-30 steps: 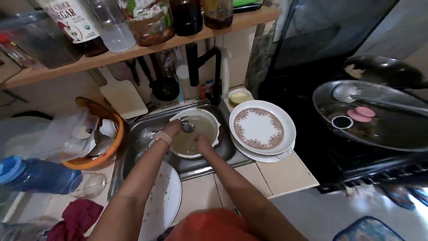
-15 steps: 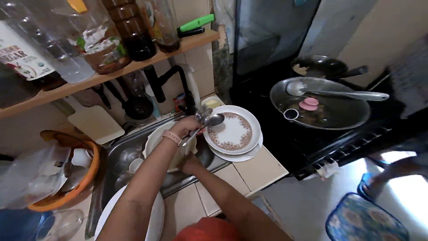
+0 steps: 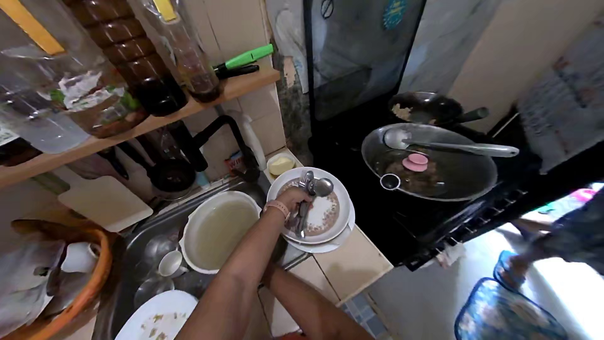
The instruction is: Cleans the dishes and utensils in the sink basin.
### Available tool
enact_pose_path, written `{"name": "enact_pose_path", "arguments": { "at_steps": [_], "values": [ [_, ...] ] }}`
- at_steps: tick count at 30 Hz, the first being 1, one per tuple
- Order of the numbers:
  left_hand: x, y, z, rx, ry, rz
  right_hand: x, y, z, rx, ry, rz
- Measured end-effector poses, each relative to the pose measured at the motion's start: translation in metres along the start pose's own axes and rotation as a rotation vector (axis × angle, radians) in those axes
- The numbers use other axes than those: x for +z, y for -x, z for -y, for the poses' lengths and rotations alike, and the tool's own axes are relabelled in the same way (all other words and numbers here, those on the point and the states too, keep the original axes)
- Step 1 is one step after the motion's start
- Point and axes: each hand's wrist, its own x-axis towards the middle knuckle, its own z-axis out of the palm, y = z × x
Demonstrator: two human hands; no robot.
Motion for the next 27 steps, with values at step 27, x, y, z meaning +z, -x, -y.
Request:
{"name": "enact_pose_path", "arguments": {
  "at_steps": [27],
  "values": [
    [-0.203,0.052,0.204,-0.300,-0.333,-0.325,0.022,-0.092,-0.015,-0.109,0.743,0.225]
  ]
}}
